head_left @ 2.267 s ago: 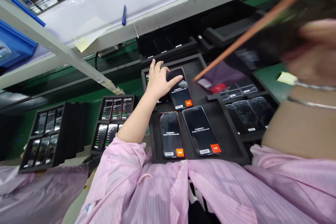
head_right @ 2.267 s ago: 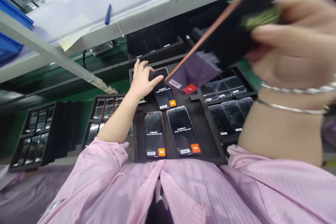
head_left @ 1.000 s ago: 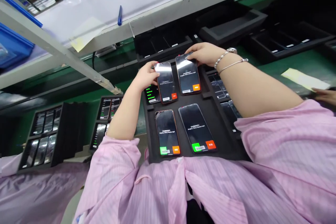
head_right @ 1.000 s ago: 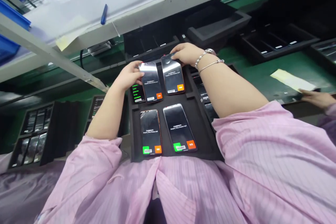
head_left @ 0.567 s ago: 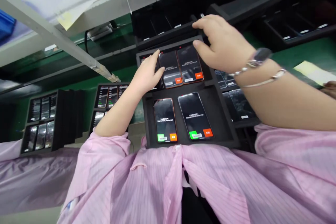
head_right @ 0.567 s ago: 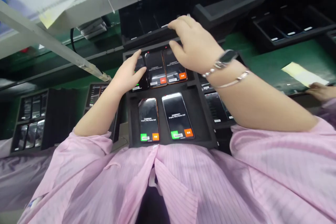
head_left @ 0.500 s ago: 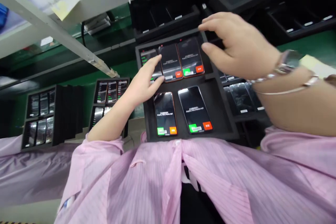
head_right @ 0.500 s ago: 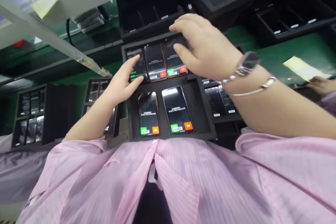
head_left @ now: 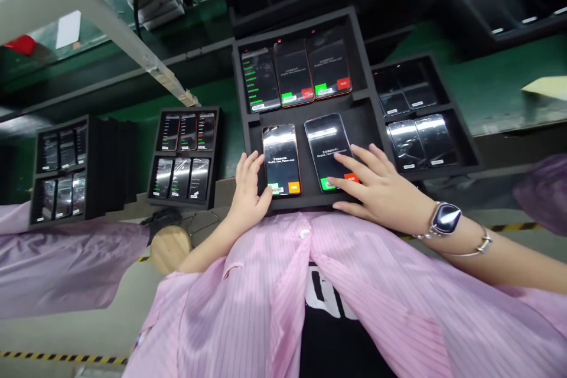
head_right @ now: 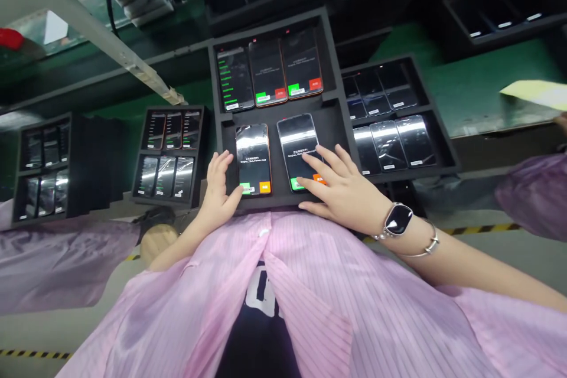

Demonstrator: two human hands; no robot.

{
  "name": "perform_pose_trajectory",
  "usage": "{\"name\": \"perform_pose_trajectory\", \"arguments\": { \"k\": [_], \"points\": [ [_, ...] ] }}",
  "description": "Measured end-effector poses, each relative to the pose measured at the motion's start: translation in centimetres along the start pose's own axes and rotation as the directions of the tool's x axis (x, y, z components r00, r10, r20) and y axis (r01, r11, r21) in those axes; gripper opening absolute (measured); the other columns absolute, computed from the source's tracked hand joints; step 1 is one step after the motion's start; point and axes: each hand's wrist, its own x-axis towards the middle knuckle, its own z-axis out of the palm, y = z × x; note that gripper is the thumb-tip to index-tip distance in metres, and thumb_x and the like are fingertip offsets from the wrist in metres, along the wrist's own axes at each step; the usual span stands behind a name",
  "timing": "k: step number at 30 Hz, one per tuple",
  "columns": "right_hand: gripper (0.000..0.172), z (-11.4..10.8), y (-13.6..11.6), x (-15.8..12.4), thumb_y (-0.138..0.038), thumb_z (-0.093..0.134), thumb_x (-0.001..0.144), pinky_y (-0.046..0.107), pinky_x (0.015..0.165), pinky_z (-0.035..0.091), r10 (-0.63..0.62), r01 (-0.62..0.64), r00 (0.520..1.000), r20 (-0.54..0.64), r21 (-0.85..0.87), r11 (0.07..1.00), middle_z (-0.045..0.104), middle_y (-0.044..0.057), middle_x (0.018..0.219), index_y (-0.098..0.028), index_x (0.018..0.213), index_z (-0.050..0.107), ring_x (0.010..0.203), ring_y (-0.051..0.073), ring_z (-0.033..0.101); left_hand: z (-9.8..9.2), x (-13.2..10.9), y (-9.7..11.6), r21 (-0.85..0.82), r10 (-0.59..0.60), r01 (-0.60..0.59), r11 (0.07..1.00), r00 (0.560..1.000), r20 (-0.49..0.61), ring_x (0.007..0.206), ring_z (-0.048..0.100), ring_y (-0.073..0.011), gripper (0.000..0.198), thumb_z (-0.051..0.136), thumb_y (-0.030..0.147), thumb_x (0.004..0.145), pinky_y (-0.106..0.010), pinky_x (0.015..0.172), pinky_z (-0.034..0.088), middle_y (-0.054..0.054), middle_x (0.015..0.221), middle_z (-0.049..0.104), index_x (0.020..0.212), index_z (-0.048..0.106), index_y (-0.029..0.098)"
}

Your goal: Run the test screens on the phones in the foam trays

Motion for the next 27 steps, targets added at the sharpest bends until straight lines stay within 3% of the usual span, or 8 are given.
{"name": "perform_pose_trajectory", "arguments": {
  "k": [4, 8, 12, 17, 22, 25, 27],
  "points": [
    [0.043, -1.8, 0.9, 3.4, -0.06, 0.066, 0.093, 0.078, 0.126, 0.029, 0.016, -0.016, 1.0, 0.004, -0.01, 1.0, 0.057, 0.005, 0.158, -0.038, 0.13, 0.071, 0.153, 0.043, 0.043, -1.2, 3.5, 0.5, 0.114, 0.042, -0.044, 0.992, 0.999, 0.021, 0.163, 0.024, -0.0386, 0.065, 0.059, 0.043, 0.101, -0.065, 0.13, 0.027, -0.015, 0.173, 0.029, 0.161, 0.037, 0.032],
    [0.053, -2.6, 3.9, 10.0, -0.052, 0.063, 0.097, 0.075, 0.127, 0.024, 0.106, -0.108, 0.988, -0.11, -0.019, 0.994, 0.058, 0.012, 0.155, -0.029, 0.144, 0.058, 0.154, 0.043, 0.04, -0.7, 11.8, 0.0, 0.152, 0.174, -0.174, 0.973, 0.985, 0.013, 0.163, 0.025, -0.0379, 0.058, 0.063, 0.06, 0.098, -0.061, 0.133, 0.02, -0.013, 0.17, 0.038, 0.146, 0.057, 0.029],
    [0.055, -0.8, 7.3, 14.5, -0.047, 0.056, 0.099, 0.074, 0.125, 0.027, 0.13, -0.135, 0.978, -0.163, -0.016, 0.991, 0.059, 0.019, 0.151, -0.019, 0.146, 0.053, 0.154, 0.044, 0.04, 1.1, 18.2, -1.1, 0.207, 0.101, -0.099, 0.973, 0.995, 0.001, 0.163, 0.021, -0.0404, 0.06, 0.066, 0.071, 0.093, -0.066, 0.133, 0.013, -0.012, 0.167, 0.044, 0.135, 0.067, 0.028],
    [0.055, 0.4, 8.7, 14.5, -0.048, 0.05, 0.1, 0.072, 0.124, 0.031, 0.11, -0.113, 0.973, -0.201, -0.004, 0.994, 0.057, 0.019, 0.153, -0.021, 0.148, 0.05, 0.156, 0.041, 0.037, 2.0, 18.8, -2.1, 0.213, -0.002, 0.017, 0.977, 0.997, -0.072, 0.163, 0.02, -0.0417, 0.063, 0.062, 0.073, 0.094, -0.066, 0.131, 0.019, -0.014, 0.167, 0.043, 0.137, 0.068, 0.028],
    [0.067, 0.7, 8.6, 14.3, -0.053, 0.053, 0.099, 0.073, 0.125, 0.03, 0.094, -0.098, 0.968, -0.231, -0.007, 0.995, 0.047, 0.019, 0.163, -0.023, 0.158, 0.041, 0.158, 0.041, 0.035, 2.0, 18.2, -2.1, 0.242, -0.006, 0.005, 0.97, 1.0, 0.003, 0.161, 0.022, -0.0451, 0.065, 0.065, 0.079, 0.087, -0.067, 0.132, 0.013, -0.014, 0.164, 0.047, 0.124, 0.076, 0.026],
    [0.065, 1.2, 8.6, 14.5, -0.05, 0.052, 0.099, 0.073, 0.126, 0.028, 0.08, -0.083, 0.987, -0.137, -0.019, 0.996, 0.059, 0.022, 0.15, -0.017, 0.155, 0.044, 0.154, 0.043, 0.041, 1.7, 18.2, -2.1, 0.191, 0.01, -0.002, 0.982, 0.999, -0.044, 0.161, 0.024, -0.043, 0.078, 0.06, 0.084, 0.087, -0.064, 0.132, 0.017, -0.014, 0.166, 0.044, 0.139, 0.067, 0.027],
    [0.063, 1.1, 8.6, 14.6, -0.046, 0.05, 0.1, 0.073, 0.127, 0.028, 0.096, -0.1, 0.984, -0.15, -0.019, 0.995, 0.061, 0.021, 0.148, -0.016, 0.154, 0.044, 0.154, 0.042, 0.042, 1.3, 18.1, -2.1, 0.13, 0.042, -0.027, 0.991, 0.992, -0.118, 0.161, 0.026, -0.0394, 0.086, 0.055, 0.086, 0.088, -0.06, 0.132, 0.019, -0.014, 0.167, 0.042, 0.152, 0.054, 0.029]
  ]
}}
